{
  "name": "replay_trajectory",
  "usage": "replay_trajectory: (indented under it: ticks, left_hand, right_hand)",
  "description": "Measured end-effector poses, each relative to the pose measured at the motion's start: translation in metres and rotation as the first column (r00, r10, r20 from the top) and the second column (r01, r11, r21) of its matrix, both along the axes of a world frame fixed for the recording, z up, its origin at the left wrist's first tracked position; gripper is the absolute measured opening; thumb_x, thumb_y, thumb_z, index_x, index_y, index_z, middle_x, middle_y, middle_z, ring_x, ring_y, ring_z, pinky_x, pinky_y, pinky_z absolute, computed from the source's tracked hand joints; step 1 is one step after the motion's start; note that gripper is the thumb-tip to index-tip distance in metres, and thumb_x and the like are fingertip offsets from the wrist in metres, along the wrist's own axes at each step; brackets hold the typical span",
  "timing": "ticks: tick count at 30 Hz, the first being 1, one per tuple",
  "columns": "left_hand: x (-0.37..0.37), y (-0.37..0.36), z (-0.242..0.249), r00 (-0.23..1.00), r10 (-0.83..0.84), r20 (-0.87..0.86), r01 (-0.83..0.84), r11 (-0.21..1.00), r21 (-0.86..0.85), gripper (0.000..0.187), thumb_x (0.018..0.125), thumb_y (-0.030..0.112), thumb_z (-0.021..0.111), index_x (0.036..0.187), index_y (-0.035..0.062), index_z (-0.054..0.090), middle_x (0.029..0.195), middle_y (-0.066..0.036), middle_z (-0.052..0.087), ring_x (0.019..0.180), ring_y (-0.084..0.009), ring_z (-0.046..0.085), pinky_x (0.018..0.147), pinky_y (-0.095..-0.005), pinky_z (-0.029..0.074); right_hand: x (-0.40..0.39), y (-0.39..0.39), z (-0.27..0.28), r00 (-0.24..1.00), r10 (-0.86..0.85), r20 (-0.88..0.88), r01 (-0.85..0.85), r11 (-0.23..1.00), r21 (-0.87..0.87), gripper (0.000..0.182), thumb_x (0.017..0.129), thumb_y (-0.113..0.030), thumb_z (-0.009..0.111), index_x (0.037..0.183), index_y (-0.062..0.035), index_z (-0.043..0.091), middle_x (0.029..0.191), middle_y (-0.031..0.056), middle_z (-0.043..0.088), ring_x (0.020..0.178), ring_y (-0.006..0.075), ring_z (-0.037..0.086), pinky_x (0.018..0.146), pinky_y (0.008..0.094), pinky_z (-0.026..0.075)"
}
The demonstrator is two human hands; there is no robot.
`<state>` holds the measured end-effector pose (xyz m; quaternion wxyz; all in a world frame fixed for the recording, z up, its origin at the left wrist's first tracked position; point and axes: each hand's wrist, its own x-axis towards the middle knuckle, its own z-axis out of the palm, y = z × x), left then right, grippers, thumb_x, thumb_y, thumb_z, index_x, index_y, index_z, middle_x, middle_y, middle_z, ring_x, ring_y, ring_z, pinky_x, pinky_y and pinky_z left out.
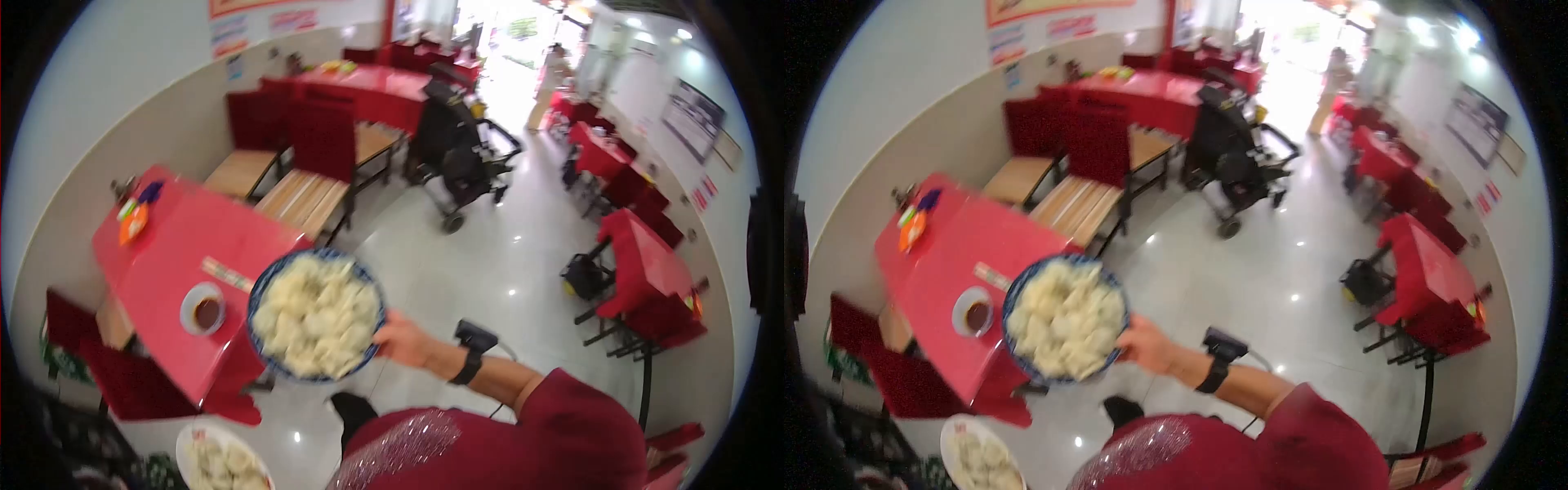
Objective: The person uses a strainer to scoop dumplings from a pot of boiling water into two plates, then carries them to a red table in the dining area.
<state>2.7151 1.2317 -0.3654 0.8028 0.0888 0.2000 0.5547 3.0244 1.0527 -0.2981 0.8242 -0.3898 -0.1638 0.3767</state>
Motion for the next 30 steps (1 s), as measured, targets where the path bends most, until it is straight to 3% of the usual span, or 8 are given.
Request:
replay_trajectory:
  ticks: [2,3,5,9,10,14,24,30]
  left_hand:
    - [-0.017,-0.005,-0.015,0.945,-0.228,0.235,0.227,0.973,0.032,0.049,0.083,0.014,0.042,0.128,-0.0002,0.026,0.132,-0.018,0.027,0.120,-0.0320,0.030,0.100,-0.0484,0.024]
    - [-0.027,-0.015,-0.018,0.953,0.016,0.302,0.022,0.992,-0.122,0.051,0.081,0.009,0.046,0.126,-0.0040,0.026,0.131,-0.020,0.028,0.119,-0.0332,0.030,0.101,-0.0487,0.022]
    - [-0.059,-0.024,-0.064,0.966,0.056,0.254,-0.061,0.998,0.011,0.051,0.079,0.004,0.048,0.126,-0.0003,0.028,0.130,-0.018,0.031,0.118,-0.0325,0.032,0.099,-0.0483,0.027]
    - [-0.146,-0.086,-0.102,0.967,0.231,0.111,-0.231,0.973,-0.008,0.048,0.082,0.008,0.047,0.126,0.0023,0.029,0.128,-0.016,0.034,0.118,-0.0305,0.035,0.099,-0.0480,0.028]
    - [-0.082,-0.077,-0.039,0.981,0.186,0.060,-0.188,0.982,0.023,0.047,0.082,0.007,0.047,0.126,0.0028,0.030,0.128,-0.016,0.035,0.117,-0.0303,0.036,0.098,-0.0468,0.031]
    - [-0.094,-0.093,-0.042,0.974,0.226,-0.027,-0.226,0.974,0.000,0.047,0.082,0.006,0.047,0.125,0.0028,0.028,0.125,-0.014,0.037,0.114,-0.0268,0.040,0.093,-0.0429,0.038]
    - [-0.095,-0.122,-0.024,0.985,0.173,-0.002,-0.172,0.979,0.105,0.045,0.084,0.010,0.047,0.125,0.0030,0.028,0.124,-0.013,0.038,0.112,-0.0253,0.041,0.093,-0.0413,0.039]
    - [-0.108,-0.107,0.007,0.985,0.136,-0.102,-0.131,0.990,0.056,0.050,0.083,0.015,0.051,0.126,0.0039,0.028,0.127,-0.012,0.036,0.115,-0.0265,0.038,0.095,-0.0419,0.036]
  right_hand:
    - [-0.015,-0.008,0.004,0.995,0.044,0.088,-0.041,0.998,-0.045,0.055,0.070,0.001,0.047,0.123,-0.0044,0.032,0.116,0.0108,0.047,0.103,0.0233,0.050,0.081,0.0396,0.046]
    - [-0.011,-0.009,0.000,0.987,0.096,0.132,-0.089,0.994,-0.061,0.054,0.071,-0.001,0.048,0.123,-0.0014,0.031,0.117,0.0134,0.046,0.104,0.0247,0.050,0.083,0.0403,0.045]
    - [-0.031,-0.009,0.001,0.987,0.107,0.119,-0.102,0.994,-0.048,0.056,0.069,-0.001,0.047,0.122,-0.0006,0.031,0.118,0.0157,0.045,0.105,0.0287,0.048,0.084,0.0421,0.044]
    - [-0.097,-0.015,-0.033,0.963,0.227,0.144,-0.217,0.972,-0.085,0.057,0.068,-0.001,0.045,0.123,-0.0007,0.030,0.119,0.0164,0.044,0.105,0.0297,0.048,0.083,0.0427,0.045]
    - [-0.024,-0.005,0.008,0.977,0.190,0.100,-0.181,0.979,-0.090,0.057,0.068,-0.001,0.044,0.123,-0.0007,0.030,0.119,0.0165,0.044,0.106,0.0297,0.048,0.083,0.0426,0.045]
    - [-0.013,-0.005,0.006,0.949,0.307,0.071,-0.302,0.950,-0.080,0.056,0.069,0.000,0.042,0.123,-0.0007,0.029,0.121,0.0169,0.042,0.106,0.0297,0.047,0.082,0.0422,0.046]
    - [-0.021,-0.018,0.017,0.917,0.397,0.031,-0.397,0.918,-0.012,0.054,0.070,0.001,0.039,0.123,-0.0023,0.032,0.121,0.0163,0.041,0.109,0.0300,0.045,0.086,0.0435,0.044]
    - [-0.039,-0.025,0.041,0.912,0.404,0.065,-0.389,0.905,-0.173,0.056,0.071,-0.002,0.043,0.125,-0.0050,0.029,0.123,0.0161,0.039,0.109,0.0305,0.044,0.082,0.0453,0.045]
